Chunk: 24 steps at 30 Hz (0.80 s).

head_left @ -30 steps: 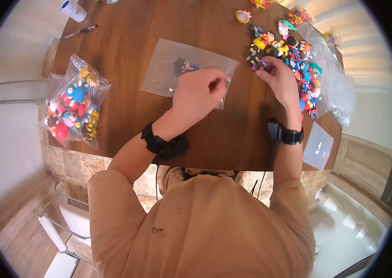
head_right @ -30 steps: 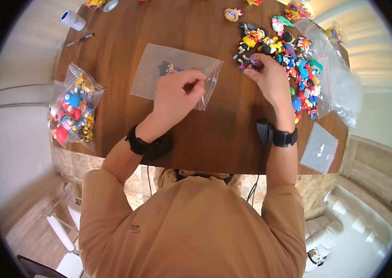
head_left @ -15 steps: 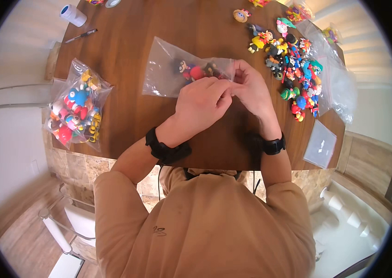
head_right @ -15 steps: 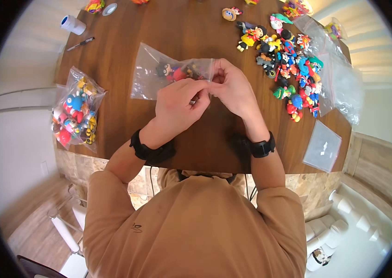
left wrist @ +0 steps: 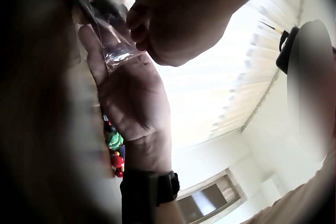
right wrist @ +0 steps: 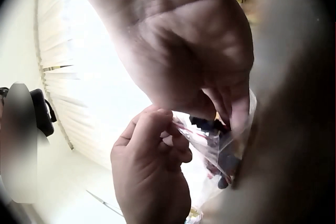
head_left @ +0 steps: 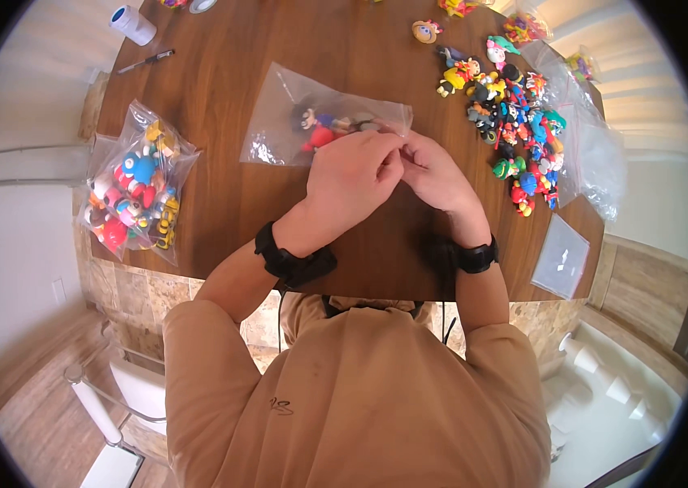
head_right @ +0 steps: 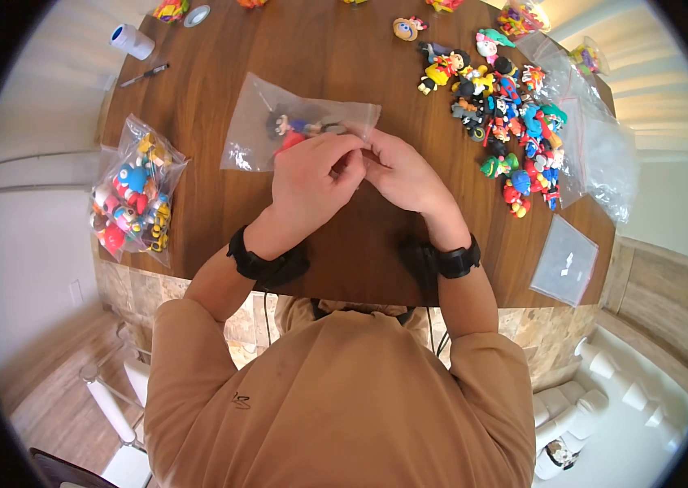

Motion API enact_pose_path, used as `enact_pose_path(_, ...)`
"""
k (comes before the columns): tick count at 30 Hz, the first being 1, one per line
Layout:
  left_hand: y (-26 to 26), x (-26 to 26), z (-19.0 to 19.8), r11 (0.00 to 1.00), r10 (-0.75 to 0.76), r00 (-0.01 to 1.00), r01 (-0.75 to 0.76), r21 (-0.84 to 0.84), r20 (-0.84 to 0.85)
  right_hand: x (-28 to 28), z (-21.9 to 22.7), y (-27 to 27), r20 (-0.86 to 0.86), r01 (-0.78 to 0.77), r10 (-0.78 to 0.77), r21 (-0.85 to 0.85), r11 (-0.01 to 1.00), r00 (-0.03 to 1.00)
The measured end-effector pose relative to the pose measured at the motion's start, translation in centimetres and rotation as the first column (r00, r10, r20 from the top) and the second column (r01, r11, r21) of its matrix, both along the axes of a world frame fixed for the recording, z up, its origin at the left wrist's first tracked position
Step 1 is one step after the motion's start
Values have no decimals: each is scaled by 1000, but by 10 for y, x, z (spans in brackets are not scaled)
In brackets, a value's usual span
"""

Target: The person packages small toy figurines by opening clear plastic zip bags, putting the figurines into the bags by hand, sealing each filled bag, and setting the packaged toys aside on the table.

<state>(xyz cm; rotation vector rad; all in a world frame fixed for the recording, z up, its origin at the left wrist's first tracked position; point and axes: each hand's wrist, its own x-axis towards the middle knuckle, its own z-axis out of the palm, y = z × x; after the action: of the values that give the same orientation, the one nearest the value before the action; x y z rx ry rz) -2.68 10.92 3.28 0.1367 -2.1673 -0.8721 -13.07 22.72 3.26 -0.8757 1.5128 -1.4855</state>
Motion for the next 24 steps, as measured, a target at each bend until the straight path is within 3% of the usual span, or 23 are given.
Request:
enact_pose_path(1, -1, 0, 0, 1000, -1, 1000, 1, 0, -2, 0, 0, -1, -2, 1, -1, 0, 1000, 1000)
enact_pose_path(3, -5, 2, 1, 991, -10, 997, -1, 132, 83, 0, -1, -3, 244, 109, -89, -70, 992, 966)
enact_pose_path(4, -6, 3, 3, 991, -13, 997, 2, 133, 80, -3, -1, -2, 241, 112, -92, -70, 991, 966)
enact_pose_path(6, -4, 0, 7, 976, -9, 996, -10, 218, 85, -13, 4, 4, -201, 72, -25, 227, 971, 979)
enact_pose_path(7, -4, -1, 7, 974, -15, 997, -2, 225, 73, -19, 10, 7, -213, 80, -30, 232, 969, 977)
enact_pose_path(8, -4, 1, 7, 973, -38, 989, 4, 230, 141, -24, 19, 7, -345, 270, -160, 299, 915, 925)
enact_pose_path(9, -6, 3, 7, 972, -57, 976, 6, 234, 212, -28, 23, 6, -475, 451, -266, 334, 828, 839)
enact_pose_path(10, -8, 3, 1, 972, -57, 975, 6, 233, 213, -41, 17, 7, -814, 518, -291, 14, 855, 502)
enact_pose_path(11, -10, 1, -8, 984, -103, 952, 55, 167, 289, -55, 16, 10, -877, 529, -304, -70, 846, 371)
enact_pose_path(13, -10, 1, -16, 989, -139, 919, 108, 103, 369, -78, 27, 4, -964, 563, -170, -26, 826, 205)
enact_pose_path(15, -11, 0, -15, 989, -141, 928, 114, 98, 345, -114, 16, 4, -988, 598, -5, 89, 797, 154)
enact_pose_path(19, -18, -2, -12, 983, -141, 931, 90, 163, 337, -145, 12, 10, -977, 474, 131, 196, 858, 168)
enact_pose_path(21, -20, -2, -7, 881, -168, 937, 4, 473, 305, -144, 15, 14, -975, 446, 114, 190, 874, 191)
enact_pose_path(22, -21, -2, -6, 879, -166, 938, 0, 477, 305, -134, 26, 13, -974, 443, 120, 195, 875, 192)
enact_pose_path(23, -23, -2, -7, 861, -172, 940, -1, 508, 293, -122, 39, 14, -889, 512, -91, 172, 842, 450)
enact_pose_path(24, -24, -2, -8, 842, -176, 944, -3, 539, 281, -112, 47, 15, -704, 577, -308, 177, 797, 640)
